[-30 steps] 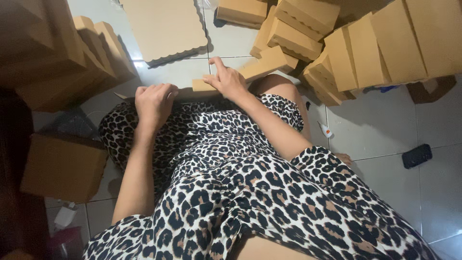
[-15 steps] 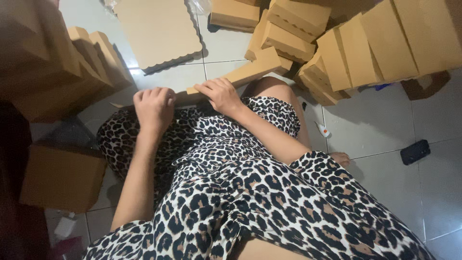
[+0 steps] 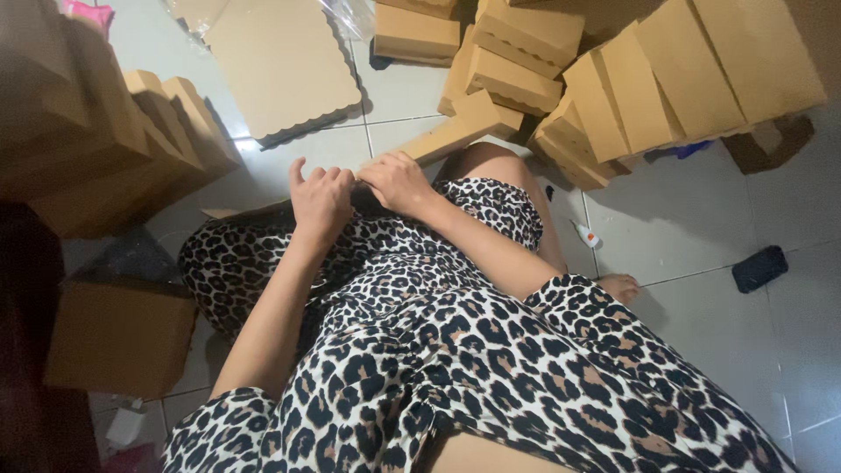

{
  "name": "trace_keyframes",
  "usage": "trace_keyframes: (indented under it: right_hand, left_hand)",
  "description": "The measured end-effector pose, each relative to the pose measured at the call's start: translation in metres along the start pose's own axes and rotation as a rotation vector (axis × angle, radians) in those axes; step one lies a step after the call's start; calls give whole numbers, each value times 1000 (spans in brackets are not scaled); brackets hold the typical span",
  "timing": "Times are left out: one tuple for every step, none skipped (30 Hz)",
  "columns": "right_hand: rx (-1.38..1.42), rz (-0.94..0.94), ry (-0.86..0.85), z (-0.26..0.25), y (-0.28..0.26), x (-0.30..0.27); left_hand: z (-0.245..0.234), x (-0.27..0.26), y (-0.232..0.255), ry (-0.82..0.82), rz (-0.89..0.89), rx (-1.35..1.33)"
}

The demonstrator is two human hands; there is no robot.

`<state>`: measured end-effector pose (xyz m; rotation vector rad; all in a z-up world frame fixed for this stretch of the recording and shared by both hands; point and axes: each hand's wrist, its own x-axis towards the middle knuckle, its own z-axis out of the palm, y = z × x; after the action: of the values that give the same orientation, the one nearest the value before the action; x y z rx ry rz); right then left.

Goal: The person folds cardboard sheets to assemble small boxes while sitting on the floor among stacks of cardboard.

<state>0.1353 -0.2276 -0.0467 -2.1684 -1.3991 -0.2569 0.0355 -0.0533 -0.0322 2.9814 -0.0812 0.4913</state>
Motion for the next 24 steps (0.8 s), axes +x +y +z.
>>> trace_keyframes:
  right_hand:
    - [4, -4, 2, 1, 0, 1]
    - [15, 24, -23, 1, 0, 1]
    - [27, 51, -47, 1, 1, 1]
    - [26, 52, -45, 1, 2, 2]
    - [23, 49, -55, 1, 2, 2]
    - [17, 46, -66, 0, 4, 3]
    - [15, 46, -64, -1, 3, 2]
    - [10, 57, -79, -4, 3, 3]
    - [6, 68, -94, -6, 2, 3]
    - [5, 65, -93, -10, 2, 3]
    - [46, 37, -113, -15, 4, 2]
    - [89, 10, -136, -18, 5, 0]
    - [91, 10, -137, -21, 6, -1]
    - [94, 2, -185, -23, 9, -1]
    - [97, -6, -233, -23, 10, -2]
    - [97, -5, -233, -23, 10, -4]
    - [103, -4, -188, -23, 9, -6]
    - [108, -4, -144, -23, 8, -7]
    - [107, -3, -144, -22, 9, -7]
    - [92, 39, -166, -21, 8, -6]
    - [77, 82, -188, -20, 8, -5]
    - [77, 82, -188, -19, 8, -4]
    - [85, 94, -201, -19, 8, -4]
    - [92, 106, -213, -18, 9, -3]
  left_hand:
    - [-1, -1, 0, 18, 9, -9]
    - [-1, -1, 0, 18, 9, -6]
    - [-3, -1, 1, 30, 2, -29]
    - [-4, 0, 2, 43, -2, -53]
    - [-5, 0, 2, 43, 0, -52]
    - [-7, 0, 2, 41, -5, -41]
    - [-9, 0, 3, 40, -11, -30]
    - [-11, -1, 3, 45, -10, -30]
    - [-13, -3, 3, 90, 6, -36]
    - [-14, -6, 2, 133, 21, -42]
    - [-15, -6, 2, 136, 21, -41]
    - [-14, -9, 3, 120, 25, -59]
    - [-13, -10, 4, 104, 28, -78]
    - [-12, -11, 5, 102, 26, -78]
    - [-11, -12, 6, 86, 30, -65]
    - [-10, -10, 6, 71, 37, -52]
    - [-9, -9, 5, 71, 37, -53]
    - [-9, -7, 4, 60, 23, -53]
    - [-9, -4, 4, 48, 8, -54]
    - [-10, -3, 3, 49, 8, -54]
    - [-12, -2, 2, 31, -20, -59]
    - [-14, -1, 0, 13, -48, -63]
    - [-16, -2, -2, 13, -48, -63]
    - [-20, -4, -6, 44, -57, -79]
